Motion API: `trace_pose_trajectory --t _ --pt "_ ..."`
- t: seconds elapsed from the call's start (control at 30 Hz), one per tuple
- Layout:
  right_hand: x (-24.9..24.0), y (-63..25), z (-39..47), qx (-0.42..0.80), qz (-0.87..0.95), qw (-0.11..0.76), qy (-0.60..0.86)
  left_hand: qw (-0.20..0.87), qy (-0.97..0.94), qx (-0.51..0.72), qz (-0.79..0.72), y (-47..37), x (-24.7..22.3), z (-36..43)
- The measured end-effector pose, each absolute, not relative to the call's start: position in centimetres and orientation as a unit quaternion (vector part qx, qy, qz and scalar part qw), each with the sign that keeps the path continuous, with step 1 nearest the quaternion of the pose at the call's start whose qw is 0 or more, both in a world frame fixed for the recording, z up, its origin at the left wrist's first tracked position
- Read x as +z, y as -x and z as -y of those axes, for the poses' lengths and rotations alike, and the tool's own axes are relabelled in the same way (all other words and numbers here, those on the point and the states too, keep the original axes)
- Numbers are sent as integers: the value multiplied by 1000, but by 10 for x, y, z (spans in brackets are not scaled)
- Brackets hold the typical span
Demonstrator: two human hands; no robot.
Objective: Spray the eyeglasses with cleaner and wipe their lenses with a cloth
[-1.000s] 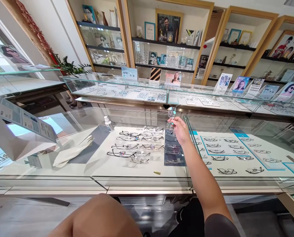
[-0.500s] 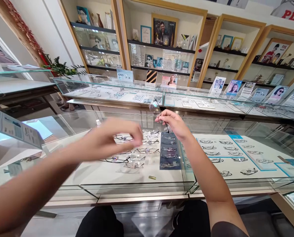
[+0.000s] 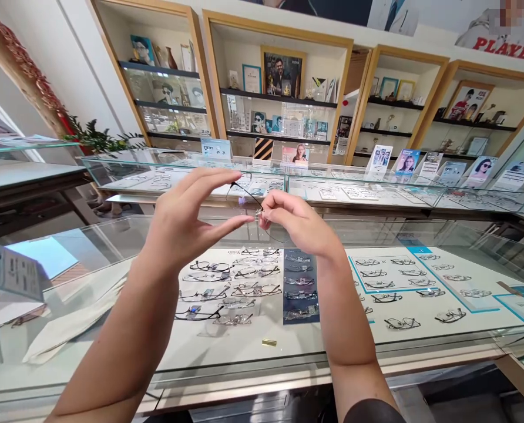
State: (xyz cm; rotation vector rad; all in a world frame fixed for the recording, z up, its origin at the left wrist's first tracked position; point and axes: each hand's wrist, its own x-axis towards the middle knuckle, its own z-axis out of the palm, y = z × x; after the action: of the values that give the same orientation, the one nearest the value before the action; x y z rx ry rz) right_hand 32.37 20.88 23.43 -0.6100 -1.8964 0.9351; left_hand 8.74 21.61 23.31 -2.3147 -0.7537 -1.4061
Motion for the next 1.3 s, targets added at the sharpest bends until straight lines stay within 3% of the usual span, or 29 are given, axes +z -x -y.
trace_pose_trajectory --t 0.2,0.4,0.7,1.0,1.3 --pt "232 -330 -202 316 781 442 308 187 784 -526 271 -91 220 -223" --pt "227 -333 -207 105 720 583 362 200 716 -594 308 -90 210 -238" --pt "211 -323 -231 114 723 554 396 177 651 -646 357 -85 203 -254" --pt "209 -311 -237 57 704 602 373 168 643 -655 358 -86 203 -257" --pt "208 -312 -240 104 696 603 375 165 645 -654 359 -87 203 -261"
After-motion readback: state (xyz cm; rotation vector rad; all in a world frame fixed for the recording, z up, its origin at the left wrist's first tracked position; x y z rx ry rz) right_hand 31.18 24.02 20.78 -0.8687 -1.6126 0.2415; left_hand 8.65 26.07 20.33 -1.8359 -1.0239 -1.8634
